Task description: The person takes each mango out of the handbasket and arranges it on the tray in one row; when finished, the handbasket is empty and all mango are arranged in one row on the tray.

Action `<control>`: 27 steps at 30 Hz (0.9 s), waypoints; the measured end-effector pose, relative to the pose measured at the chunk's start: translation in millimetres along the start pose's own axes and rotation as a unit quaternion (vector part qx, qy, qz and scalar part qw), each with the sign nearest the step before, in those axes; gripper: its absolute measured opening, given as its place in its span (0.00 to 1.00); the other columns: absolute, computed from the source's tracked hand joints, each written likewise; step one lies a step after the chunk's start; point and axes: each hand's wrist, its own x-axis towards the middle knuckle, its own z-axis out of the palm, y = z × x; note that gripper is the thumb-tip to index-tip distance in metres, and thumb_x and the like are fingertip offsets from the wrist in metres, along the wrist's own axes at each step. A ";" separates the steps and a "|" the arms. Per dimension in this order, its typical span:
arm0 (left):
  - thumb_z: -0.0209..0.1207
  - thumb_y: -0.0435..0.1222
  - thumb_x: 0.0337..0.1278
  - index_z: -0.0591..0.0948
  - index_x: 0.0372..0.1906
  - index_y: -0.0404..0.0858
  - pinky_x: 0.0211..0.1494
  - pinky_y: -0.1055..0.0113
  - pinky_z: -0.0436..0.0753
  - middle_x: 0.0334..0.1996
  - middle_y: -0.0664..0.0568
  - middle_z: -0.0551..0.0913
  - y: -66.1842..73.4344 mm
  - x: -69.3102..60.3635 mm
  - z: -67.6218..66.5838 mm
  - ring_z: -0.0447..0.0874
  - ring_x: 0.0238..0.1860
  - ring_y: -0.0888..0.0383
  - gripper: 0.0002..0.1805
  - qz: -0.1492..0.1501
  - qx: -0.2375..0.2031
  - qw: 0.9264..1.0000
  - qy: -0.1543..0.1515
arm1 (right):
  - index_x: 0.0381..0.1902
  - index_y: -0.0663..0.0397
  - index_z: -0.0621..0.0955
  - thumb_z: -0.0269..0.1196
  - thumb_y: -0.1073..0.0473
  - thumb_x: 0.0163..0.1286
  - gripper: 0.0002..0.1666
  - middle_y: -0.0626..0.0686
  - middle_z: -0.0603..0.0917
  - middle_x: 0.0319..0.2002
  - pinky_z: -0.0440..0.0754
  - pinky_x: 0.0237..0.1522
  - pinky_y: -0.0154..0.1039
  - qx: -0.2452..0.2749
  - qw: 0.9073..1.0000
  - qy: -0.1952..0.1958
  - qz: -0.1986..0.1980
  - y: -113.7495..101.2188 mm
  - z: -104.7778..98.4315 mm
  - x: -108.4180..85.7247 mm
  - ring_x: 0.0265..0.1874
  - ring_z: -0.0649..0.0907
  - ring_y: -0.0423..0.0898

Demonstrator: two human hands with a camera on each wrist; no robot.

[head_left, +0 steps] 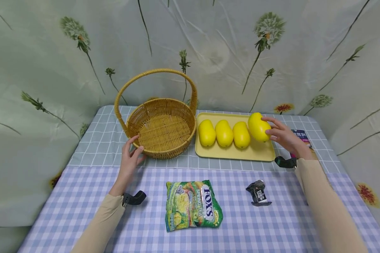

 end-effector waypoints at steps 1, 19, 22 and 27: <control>0.47 0.35 0.73 0.56 0.73 0.42 0.63 0.45 0.70 0.72 0.49 0.39 -0.9 0.4 -0.6 0.51 0.71 0.44 0.28 -0.002 0.000 1.000 0.000 | 0.68 0.31 0.63 0.53 0.59 0.73 0.29 0.61 0.41 0.73 0.48 0.69 0.63 -0.002 1.000 0.009 0.007 3.8 -2.7 -2.4 0.57 0.62 0.48; 0.46 0.32 0.73 0.56 0.73 0.40 0.62 0.44 0.71 0.71 0.49 0.42 -2.8 2.6 -0.7 0.54 0.70 0.45 0.27 -0.008 0.001 1.000 0.010 | 0.74 0.54 0.54 0.57 0.55 0.72 0.39 0.69 0.47 0.72 0.60 0.65 0.63 -0.092 0.994 0.045 0.035 30.1 2.4 -8.3 0.63 0.61 0.67; 0.46 0.33 0.73 0.56 0.73 0.42 0.62 0.45 0.71 0.71 0.50 0.42 -4.8 2.7 -0.7 0.54 0.70 0.46 0.28 -0.003 0.003 1.000 0.011 | 0.74 0.54 0.53 0.57 0.55 0.73 0.39 0.70 0.49 0.71 0.64 0.63 0.62 -0.109 0.992 0.051 0.034 31.9 4.8 -5.0 0.61 0.64 0.67; 0.47 0.35 0.73 0.57 0.73 0.44 0.61 0.45 0.72 0.72 0.50 0.41 -6.1 2.7 -0.4 0.54 0.70 0.46 0.28 0.004 0.008 1.000 0.010 | 0.75 0.55 0.51 0.55 0.55 0.74 0.38 0.73 0.48 0.70 0.65 0.63 0.61 -0.126 0.991 0.044 0.029 32.2 7.4 -1.4 0.61 0.63 0.69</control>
